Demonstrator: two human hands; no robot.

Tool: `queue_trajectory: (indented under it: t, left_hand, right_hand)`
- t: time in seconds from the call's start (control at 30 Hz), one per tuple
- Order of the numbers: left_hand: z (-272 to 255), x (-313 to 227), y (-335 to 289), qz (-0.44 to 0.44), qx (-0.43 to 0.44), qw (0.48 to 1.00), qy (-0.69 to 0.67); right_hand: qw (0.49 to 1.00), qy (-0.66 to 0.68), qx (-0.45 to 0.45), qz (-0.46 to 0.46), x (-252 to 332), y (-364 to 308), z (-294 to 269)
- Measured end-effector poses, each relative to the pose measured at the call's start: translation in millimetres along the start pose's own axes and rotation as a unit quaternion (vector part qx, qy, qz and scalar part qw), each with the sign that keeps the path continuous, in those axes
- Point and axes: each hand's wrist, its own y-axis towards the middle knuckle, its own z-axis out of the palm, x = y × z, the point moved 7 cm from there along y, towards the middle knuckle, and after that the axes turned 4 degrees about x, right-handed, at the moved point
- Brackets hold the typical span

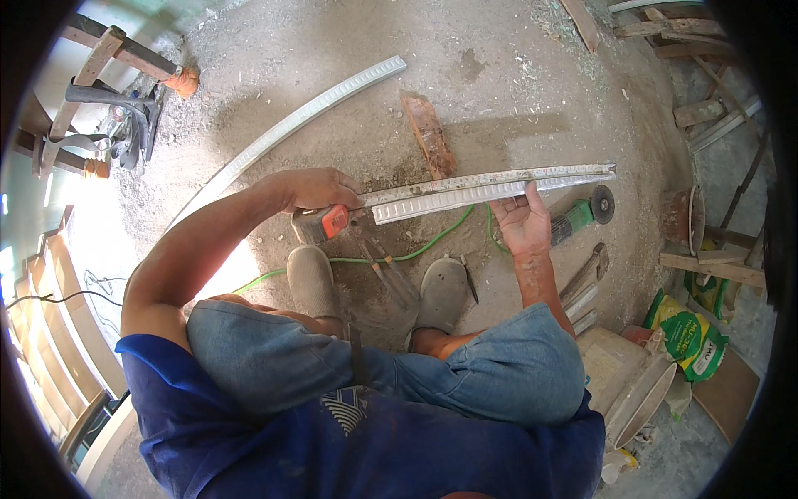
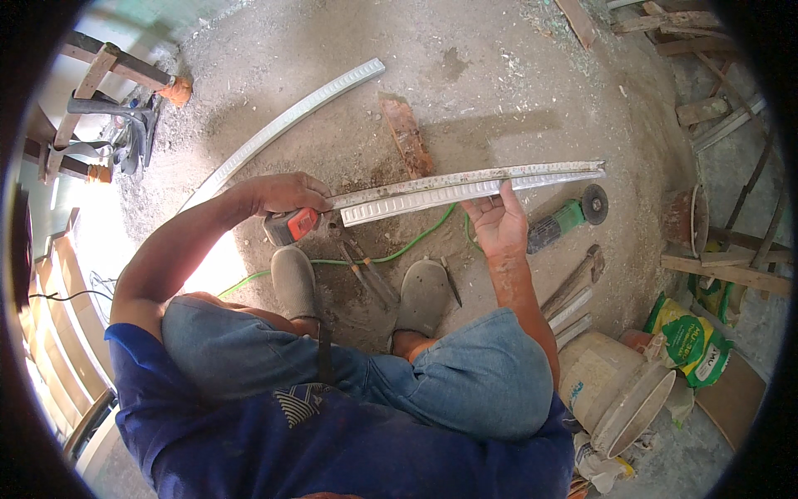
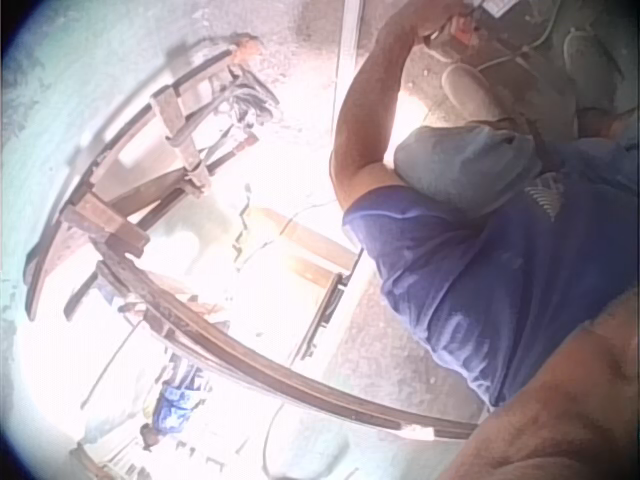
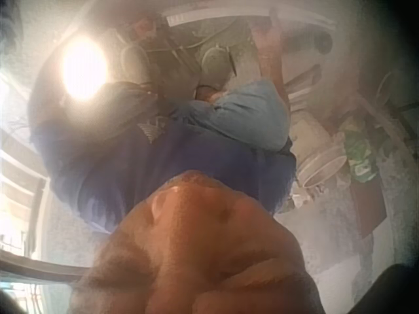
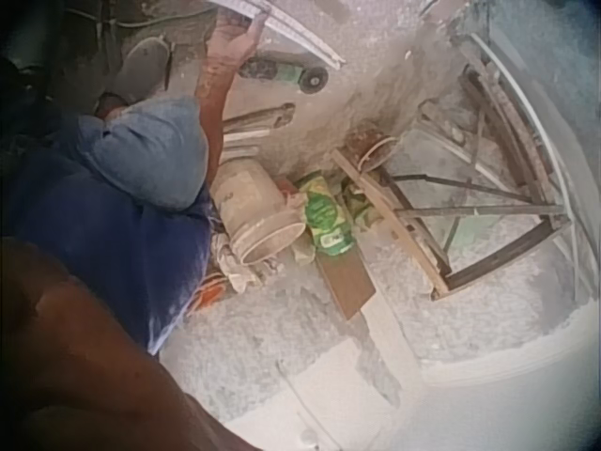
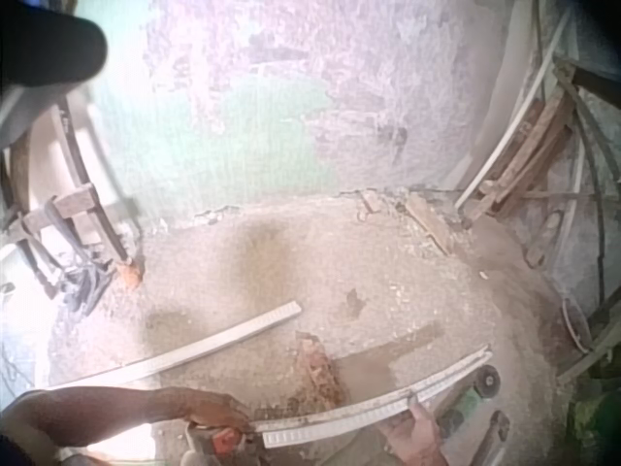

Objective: The person uses an angle grinder to cut a long metal profile, then measures and marks it with a tape measure and marker. The person handles the metal profile and tools on a concrete floor in a construction area.

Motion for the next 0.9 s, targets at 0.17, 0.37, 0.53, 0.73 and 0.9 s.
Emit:
queue_trajectory:
  t: [0.17,0.37,0.53,0.73,0.9]
  left_hand:
    - [1.5,0.8,-2.6,-0.027,-0.007,0.999,-0.022]
    - [1.6,4.0,-1.7,-0.031,-0.009,0.999,-0.032]
    - [0.6,5.0,-0.4,-0.032,-0.007,0.999,-0.026]
    - [0.1,4.0,-0.9,-0.026,-0.008,1.0,-0.011]
    - [-0.1,-0.3,-1.4,-0.015,-0.005,1.0,-0.001]
  right_hand:
    - [1.0,0.005,0.004,0.0,0.1,0.4,-0.8]
    - [1.0,0.0,0.009,-0.003,0.2,0.6,-0.4]
    - [1.0,0.005,0.016,0.001,0.7,1.7,-1.4]
    - [1.0,-0.003,0.001,-0.004,0.3,0.6,0.2]
    - [1.0,0.001,0.016,0.001,1.1,2.0,-0.5]
